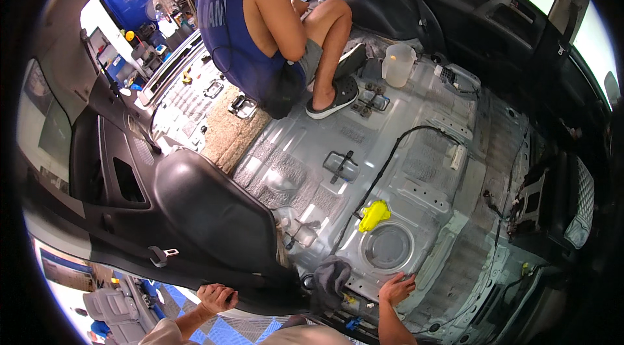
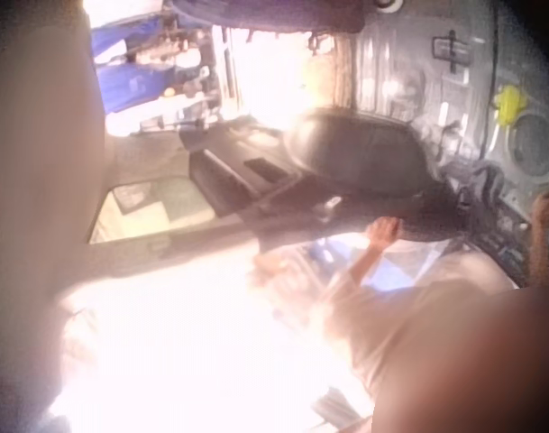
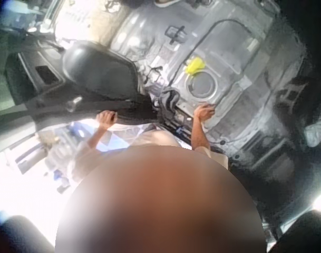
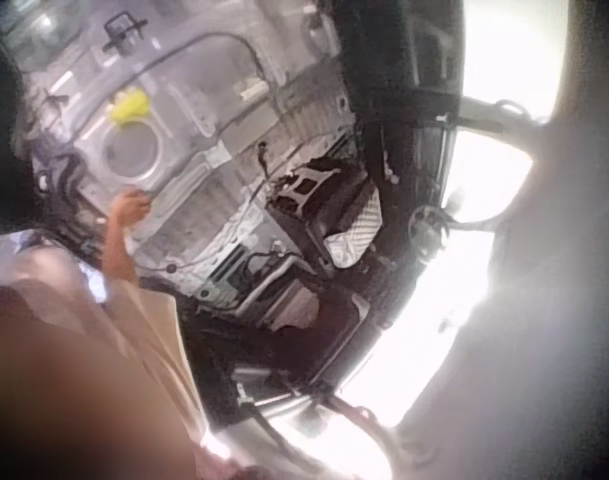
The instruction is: The person installs a plastic trim panel into the rear of a silver car with the trunk open. They align the panel and press it into place, then move to the side of the car to adjust a door panel and interior trim.
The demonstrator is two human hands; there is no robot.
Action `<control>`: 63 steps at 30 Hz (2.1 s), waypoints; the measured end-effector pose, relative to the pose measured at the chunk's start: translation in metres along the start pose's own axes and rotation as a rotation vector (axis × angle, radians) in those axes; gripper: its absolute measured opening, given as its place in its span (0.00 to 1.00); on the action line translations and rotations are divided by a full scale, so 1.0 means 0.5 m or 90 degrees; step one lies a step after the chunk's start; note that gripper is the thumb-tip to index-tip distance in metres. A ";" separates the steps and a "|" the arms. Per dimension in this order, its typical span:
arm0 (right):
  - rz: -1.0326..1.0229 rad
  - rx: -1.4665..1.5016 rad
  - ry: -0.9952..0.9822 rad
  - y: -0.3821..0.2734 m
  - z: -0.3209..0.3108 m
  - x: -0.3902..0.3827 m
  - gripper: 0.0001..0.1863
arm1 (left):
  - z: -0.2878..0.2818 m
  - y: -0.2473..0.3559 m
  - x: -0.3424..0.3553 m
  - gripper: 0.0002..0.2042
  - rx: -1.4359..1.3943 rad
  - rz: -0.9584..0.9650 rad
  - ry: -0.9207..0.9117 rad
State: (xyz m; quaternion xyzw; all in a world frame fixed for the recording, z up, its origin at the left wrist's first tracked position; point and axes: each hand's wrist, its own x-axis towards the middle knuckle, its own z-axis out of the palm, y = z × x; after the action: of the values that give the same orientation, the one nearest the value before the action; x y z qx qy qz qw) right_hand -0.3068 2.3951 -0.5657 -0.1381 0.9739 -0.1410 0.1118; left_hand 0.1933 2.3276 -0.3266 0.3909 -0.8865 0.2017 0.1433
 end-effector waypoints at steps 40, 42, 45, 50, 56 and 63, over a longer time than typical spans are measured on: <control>0.029 -0.063 -0.057 0.006 0.011 0.007 0.30 | 0.000 0.005 0.000 0.10 0.015 -0.003 -0.045; -0.003 -0.050 -0.019 0.010 0.015 0.006 0.30 | -0.002 0.007 0.005 0.10 0.022 -0.011 -0.054; -0.025 -0.061 0.015 0.015 0.020 0.005 0.29 | -0.006 0.008 0.007 0.10 0.024 -0.015 -0.058; -0.022 -0.040 0.020 0.017 0.026 0.005 0.29 | 0.001 0.006 -0.004 0.10 0.021 -0.014 -0.055; -0.031 -0.026 0.043 0.011 0.020 0.002 0.29 | 0.006 0.003 -0.011 0.10 0.010 -0.012 -0.056; -0.020 0.010 0.017 0.007 0.007 0.002 0.29 | -0.001 0.006 0.000 0.09 0.010 -0.010 -0.058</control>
State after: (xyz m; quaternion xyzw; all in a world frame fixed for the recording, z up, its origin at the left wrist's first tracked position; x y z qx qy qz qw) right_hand -0.3076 2.3972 -0.5700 -0.1509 0.9718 -0.1522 0.0978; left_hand 0.1914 2.3297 -0.3268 0.4078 -0.8874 0.1897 0.1009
